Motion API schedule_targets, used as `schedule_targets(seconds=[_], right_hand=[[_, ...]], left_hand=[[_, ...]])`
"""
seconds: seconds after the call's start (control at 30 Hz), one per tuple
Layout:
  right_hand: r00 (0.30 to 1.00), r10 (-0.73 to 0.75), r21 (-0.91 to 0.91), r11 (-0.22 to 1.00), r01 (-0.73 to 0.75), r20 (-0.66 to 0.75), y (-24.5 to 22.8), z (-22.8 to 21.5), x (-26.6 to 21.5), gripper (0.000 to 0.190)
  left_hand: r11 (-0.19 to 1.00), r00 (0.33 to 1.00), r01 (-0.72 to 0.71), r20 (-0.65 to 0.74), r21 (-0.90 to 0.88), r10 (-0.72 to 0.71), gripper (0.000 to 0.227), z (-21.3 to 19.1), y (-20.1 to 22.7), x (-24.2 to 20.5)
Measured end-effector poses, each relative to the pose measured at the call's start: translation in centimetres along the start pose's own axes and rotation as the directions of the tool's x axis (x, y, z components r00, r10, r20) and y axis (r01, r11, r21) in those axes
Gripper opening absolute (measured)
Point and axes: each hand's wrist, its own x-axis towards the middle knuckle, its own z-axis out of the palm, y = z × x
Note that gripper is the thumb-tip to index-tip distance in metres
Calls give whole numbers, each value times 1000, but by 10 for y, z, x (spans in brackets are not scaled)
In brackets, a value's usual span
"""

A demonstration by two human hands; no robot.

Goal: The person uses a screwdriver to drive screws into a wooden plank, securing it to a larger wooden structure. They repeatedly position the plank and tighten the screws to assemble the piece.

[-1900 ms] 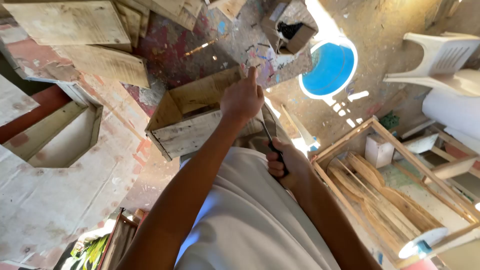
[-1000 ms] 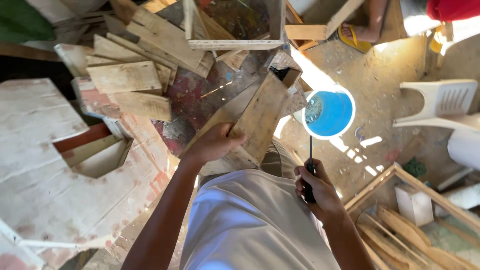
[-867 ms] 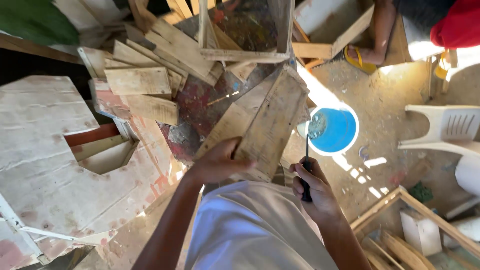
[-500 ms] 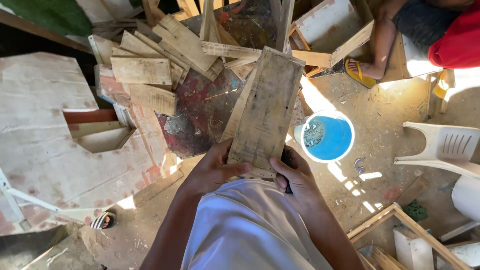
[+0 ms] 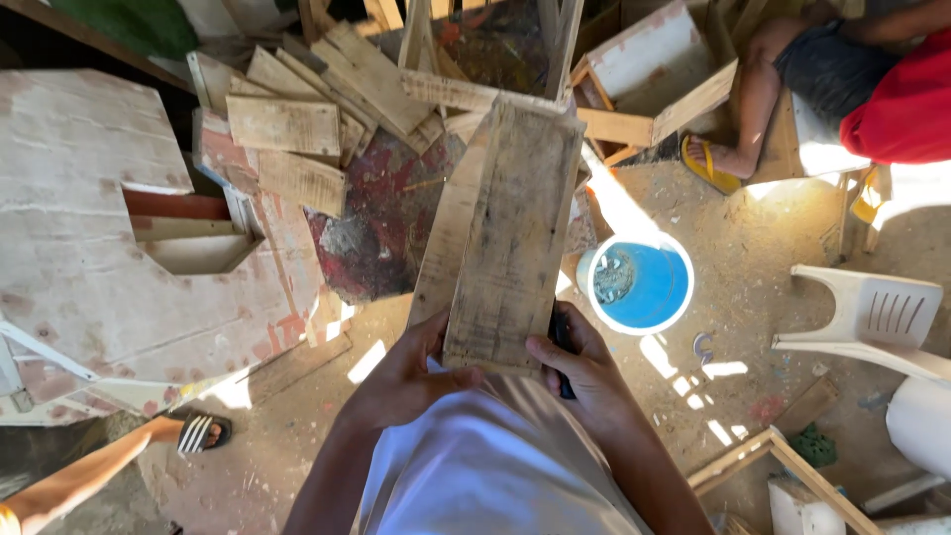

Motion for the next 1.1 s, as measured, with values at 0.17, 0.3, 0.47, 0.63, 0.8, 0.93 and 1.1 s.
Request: schedule_targets(seconds=[0.17,0.3,0.47,0.63,0.8,0.93,1.1], right_hand=[[998,-6,272,962,22,-59,-3,-50,97,31],[982,-43,334,937,103,-183,-68,-41,138,22],[999,-47,389,920,49,-15,-92,-31,141,39],[988,82,398,917,-24,-129,-123,-6,149,21],[999,7,240,971,-15,32,-143,17,161,9],[998,-47,107,993,44,30,-149,40,152,17],[940,-292,3,955,296,178,-127,47,165,29]], left_hand=[[959,998,55,21,280,-63,40,-5,-12,-14],[918,976,183,46,352,-212,13,-7,-17,-14],[951,972,218,40,220,-232,18,-9,-21,0],[964,958,247,128,94,-257,28,-20,-24,6],[928,934,320,102,191,-343,41,-27,-18,16],[893,902,430,-23,134,-431,51,-28,-33,38],[716,914,371,-367,591,-170,52,-31,-44,62]])
